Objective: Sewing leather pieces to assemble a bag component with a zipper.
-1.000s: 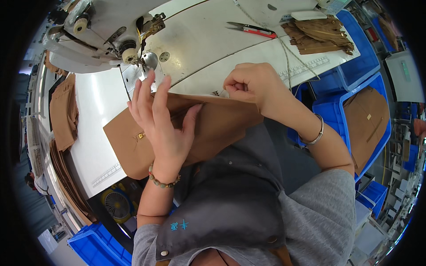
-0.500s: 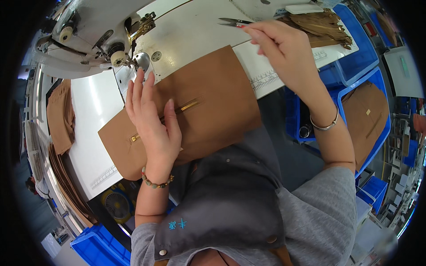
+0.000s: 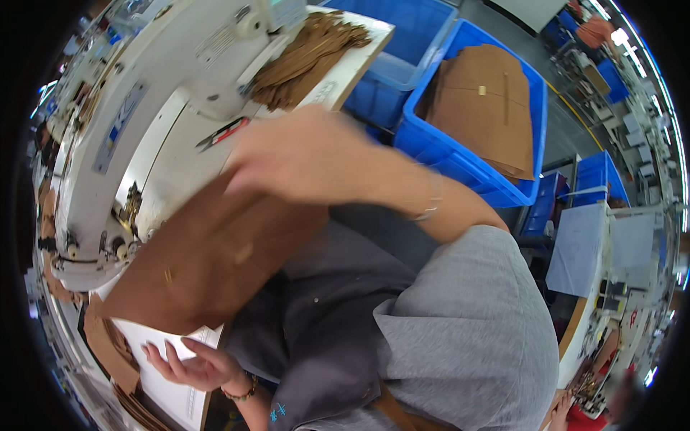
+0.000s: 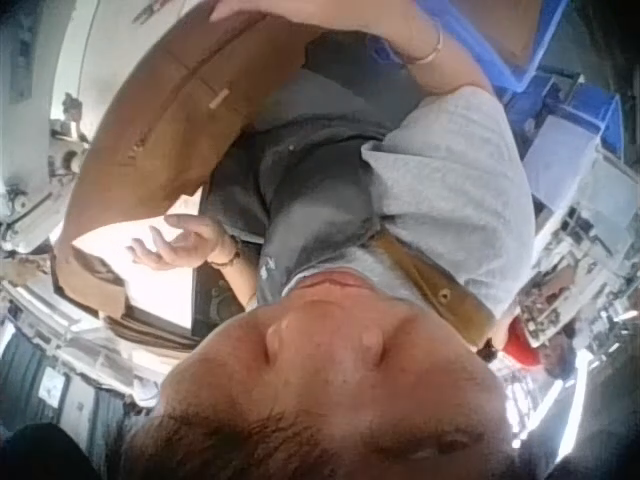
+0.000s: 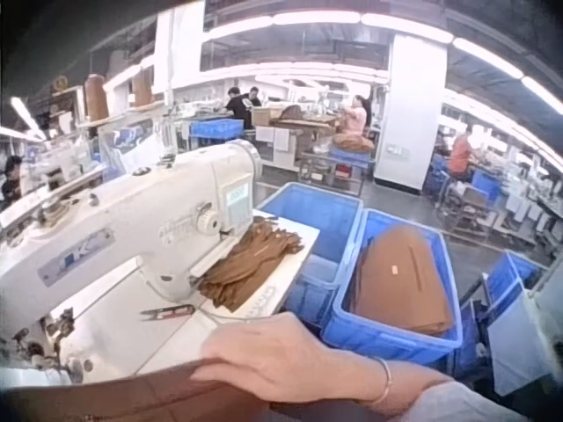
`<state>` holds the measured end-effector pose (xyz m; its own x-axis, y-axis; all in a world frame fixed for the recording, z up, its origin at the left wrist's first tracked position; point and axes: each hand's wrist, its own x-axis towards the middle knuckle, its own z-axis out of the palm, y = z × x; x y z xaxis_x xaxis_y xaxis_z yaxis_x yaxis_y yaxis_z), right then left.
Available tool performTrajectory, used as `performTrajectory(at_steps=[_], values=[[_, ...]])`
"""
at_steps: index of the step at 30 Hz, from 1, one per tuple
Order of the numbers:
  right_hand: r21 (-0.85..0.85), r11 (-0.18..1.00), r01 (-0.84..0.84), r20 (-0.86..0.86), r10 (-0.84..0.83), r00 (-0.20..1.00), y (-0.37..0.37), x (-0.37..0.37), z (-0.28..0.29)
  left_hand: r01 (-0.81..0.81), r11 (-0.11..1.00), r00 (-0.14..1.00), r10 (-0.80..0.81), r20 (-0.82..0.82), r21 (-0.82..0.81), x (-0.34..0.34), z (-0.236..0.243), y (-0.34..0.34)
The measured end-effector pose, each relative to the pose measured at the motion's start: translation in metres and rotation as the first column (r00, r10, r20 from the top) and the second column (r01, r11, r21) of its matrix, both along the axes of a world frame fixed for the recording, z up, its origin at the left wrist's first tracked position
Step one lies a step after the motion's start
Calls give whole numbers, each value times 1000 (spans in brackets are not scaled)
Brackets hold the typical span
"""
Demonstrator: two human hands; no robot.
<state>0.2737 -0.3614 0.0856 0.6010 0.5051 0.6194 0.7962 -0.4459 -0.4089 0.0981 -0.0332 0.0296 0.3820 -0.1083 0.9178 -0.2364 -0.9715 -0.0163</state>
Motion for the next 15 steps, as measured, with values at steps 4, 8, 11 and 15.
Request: performTrajectory(at_steps=[4,8,11,15], values=[[586,634,504,-206,-485,850,-164,-27,12,-96,995,990,100,-102,42,-14,-8,19],[634,204,746,-264,-850,456,-300,-40,-12,-187,981,960,195,-203,57,-12,-18,28],[192,-27,981,-191,-981,10,-349,-50,-44,-211,977,949,214,-233,39,-11,-20,29],[-17,-129,991,419,-901,-110,-332,-18,-63,-214,977,938,208,-277,10,-11,-22,28]])
